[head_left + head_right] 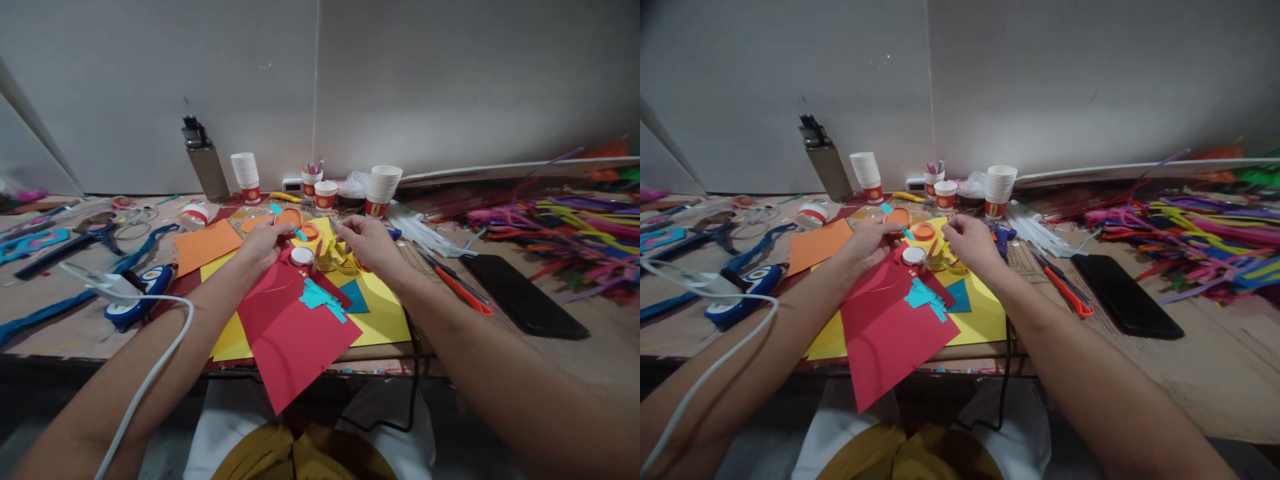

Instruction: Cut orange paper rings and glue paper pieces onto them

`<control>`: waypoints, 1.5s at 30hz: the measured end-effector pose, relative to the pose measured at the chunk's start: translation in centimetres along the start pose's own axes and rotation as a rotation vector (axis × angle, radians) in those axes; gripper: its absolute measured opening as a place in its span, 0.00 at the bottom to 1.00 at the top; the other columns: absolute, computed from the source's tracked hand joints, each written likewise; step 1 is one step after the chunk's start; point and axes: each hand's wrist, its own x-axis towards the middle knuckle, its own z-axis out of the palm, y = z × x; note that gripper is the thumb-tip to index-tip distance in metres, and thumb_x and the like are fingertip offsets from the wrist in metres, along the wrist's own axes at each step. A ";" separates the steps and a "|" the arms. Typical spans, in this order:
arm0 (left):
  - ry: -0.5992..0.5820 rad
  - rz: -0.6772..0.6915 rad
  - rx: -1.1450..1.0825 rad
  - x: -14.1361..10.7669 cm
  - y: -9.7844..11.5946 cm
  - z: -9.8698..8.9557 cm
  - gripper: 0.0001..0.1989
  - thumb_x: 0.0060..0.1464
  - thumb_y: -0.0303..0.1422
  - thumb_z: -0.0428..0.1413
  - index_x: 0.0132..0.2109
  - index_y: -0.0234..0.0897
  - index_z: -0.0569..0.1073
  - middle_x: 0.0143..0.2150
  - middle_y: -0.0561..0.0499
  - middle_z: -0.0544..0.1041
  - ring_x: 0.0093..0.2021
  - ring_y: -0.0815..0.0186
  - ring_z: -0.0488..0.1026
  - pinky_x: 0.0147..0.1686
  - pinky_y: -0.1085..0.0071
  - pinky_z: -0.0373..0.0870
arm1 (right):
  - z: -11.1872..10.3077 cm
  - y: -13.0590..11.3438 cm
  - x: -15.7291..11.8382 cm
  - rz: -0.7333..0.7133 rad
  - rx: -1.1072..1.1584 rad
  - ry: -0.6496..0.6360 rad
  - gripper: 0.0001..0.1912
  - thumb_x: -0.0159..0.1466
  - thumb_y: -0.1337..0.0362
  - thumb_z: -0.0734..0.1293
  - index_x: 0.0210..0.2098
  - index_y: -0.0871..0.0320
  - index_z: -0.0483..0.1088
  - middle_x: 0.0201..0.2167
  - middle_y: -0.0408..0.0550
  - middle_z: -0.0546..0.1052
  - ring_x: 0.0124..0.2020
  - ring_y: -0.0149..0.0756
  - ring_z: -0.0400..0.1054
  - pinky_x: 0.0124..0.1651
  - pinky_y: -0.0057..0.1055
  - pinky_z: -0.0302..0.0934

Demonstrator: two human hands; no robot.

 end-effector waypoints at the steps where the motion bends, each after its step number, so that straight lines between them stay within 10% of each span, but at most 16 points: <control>1: 0.003 -0.024 -0.013 -0.1 -0.1 0.1 0.09 0.40 0.22 0.60 0.30 0.35 0.68 0.23 0.55 0.71 0.22 0.73 0.67 0.20 0.78 0.59 | 0.0 0.0 -0.1 -0.008 -0.020 -0.001 0.08 0.61 0.62 0.64 0.27 0.58 0.68 0.19 0.41 0.69 0.18 0.27 0.62 0.21 0.24 0.55; 7: 0.009 -0.022 0.019 0.0 -0.6 0.2 0.08 0.40 0.21 0.60 0.29 0.33 0.69 0.23 0.54 0.71 0.22 0.74 0.65 0.21 0.78 0.59 | 0.4 1.0 0.0 -0.084 -0.108 -0.027 0.08 0.62 0.61 0.63 0.28 0.57 0.68 0.24 0.44 0.74 0.22 0.29 0.65 0.25 0.26 0.56; 18: 0.091 0.515 0.538 -1.1 0.7 -0.2 0.08 0.40 0.25 0.63 0.31 0.37 0.75 0.28 0.54 0.74 0.30 0.68 0.66 0.32 0.75 0.61 | 1.3 0.3 -1.3 -0.212 -0.298 -0.027 0.07 0.63 0.62 0.64 0.33 0.57 0.73 0.31 0.46 0.78 0.29 0.32 0.68 0.32 0.28 0.57; 34: 0.018 0.075 -0.013 0.2 0.1 -0.4 0.12 0.36 0.25 0.62 0.30 0.36 0.68 0.26 0.56 0.72 0.25 0.73 0.67 0.23 0.77 0.59 | 1.3 0.4 -1.4 -0.233 -0.343 -0.024 0.08 0.63 0.62 0.64 0.32 0.57 0.73 0.29 0.46 0.78 0.27 0.32 0.66 0.30 0.28 0.56; 45: 0.019 0.106 0.072 0.0 -0.4 -0.5 0.14 0.38 0.28 0.63 0.35 0.36 0.70 0.33 0.54 0.74 0.30 0.72 0.70 0.27 0.75 0.69 | 0.7 0.5 -1.0 -0.249 -0.344 0.007 0.07 0.63 0.63 0.63 0.32 0.58 0.72 0.29 0.47 0.77 0.29 0.33 0.67 0.31 0.28 0.56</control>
